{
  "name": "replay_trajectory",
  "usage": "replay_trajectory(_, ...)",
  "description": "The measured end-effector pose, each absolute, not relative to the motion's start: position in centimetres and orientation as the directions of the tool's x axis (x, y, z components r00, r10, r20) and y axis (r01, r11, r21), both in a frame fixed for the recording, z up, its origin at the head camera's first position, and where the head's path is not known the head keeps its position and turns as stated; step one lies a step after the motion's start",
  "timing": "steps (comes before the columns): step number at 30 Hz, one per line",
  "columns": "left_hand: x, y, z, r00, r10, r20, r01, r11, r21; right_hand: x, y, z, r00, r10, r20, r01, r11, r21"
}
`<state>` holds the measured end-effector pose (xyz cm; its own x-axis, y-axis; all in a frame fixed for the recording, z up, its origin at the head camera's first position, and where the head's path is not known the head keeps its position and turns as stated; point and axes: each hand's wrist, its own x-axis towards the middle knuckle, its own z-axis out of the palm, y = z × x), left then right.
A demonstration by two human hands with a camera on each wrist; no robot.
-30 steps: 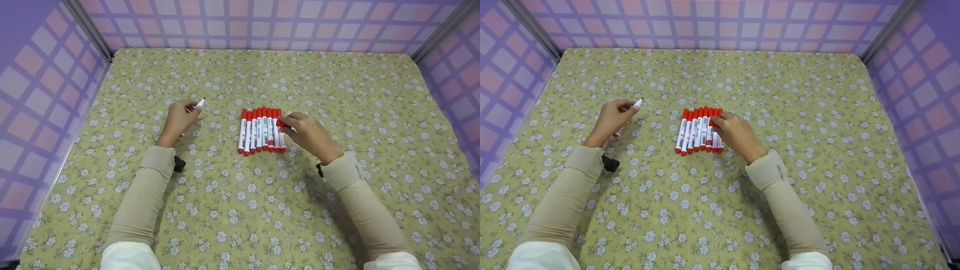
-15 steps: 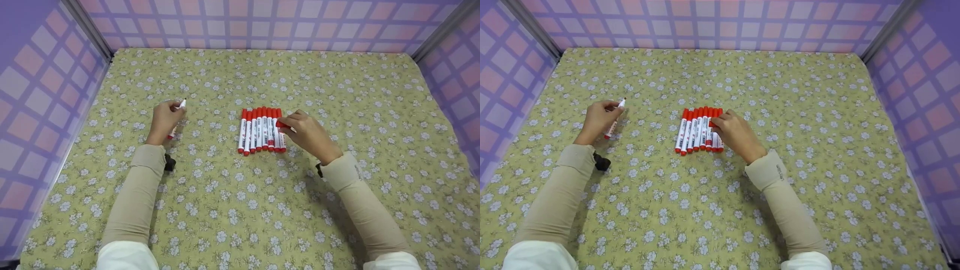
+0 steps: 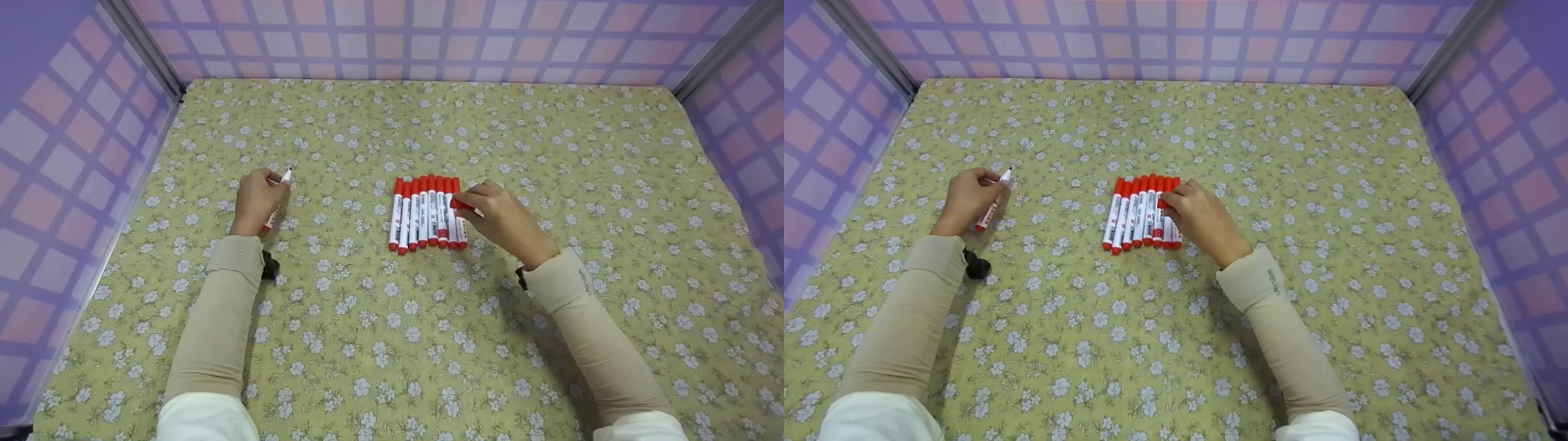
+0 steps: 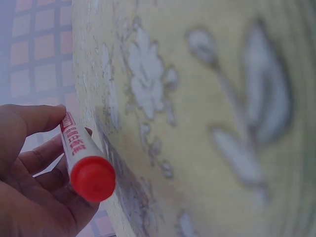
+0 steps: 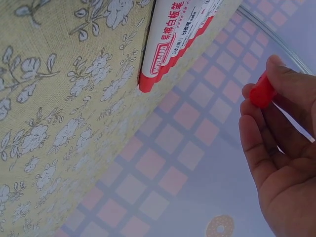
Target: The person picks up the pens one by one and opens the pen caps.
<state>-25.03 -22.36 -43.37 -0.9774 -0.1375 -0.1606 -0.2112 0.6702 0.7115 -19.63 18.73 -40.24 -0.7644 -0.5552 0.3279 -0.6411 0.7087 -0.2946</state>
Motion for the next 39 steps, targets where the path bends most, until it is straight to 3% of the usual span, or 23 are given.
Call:
replay_trajectory(22, -24.88, -23.16, -43.12, -0.952, -0.123, -0.282, -0.285, 0.698, 0.657, -19.59, 18.8, -40.12, -0.781, -0.548, 0.3, -0.624, 0.711, -0.324)
replay_trajectory(39, -24.67, -23.22, -42.64, -0.946, -0.131, -0.295, -0.299, 0.702, 0.646, -19.64, 19.26, -40.0, -0.781, -0.52, 0.345, -0.617, 0.727, -0.301)
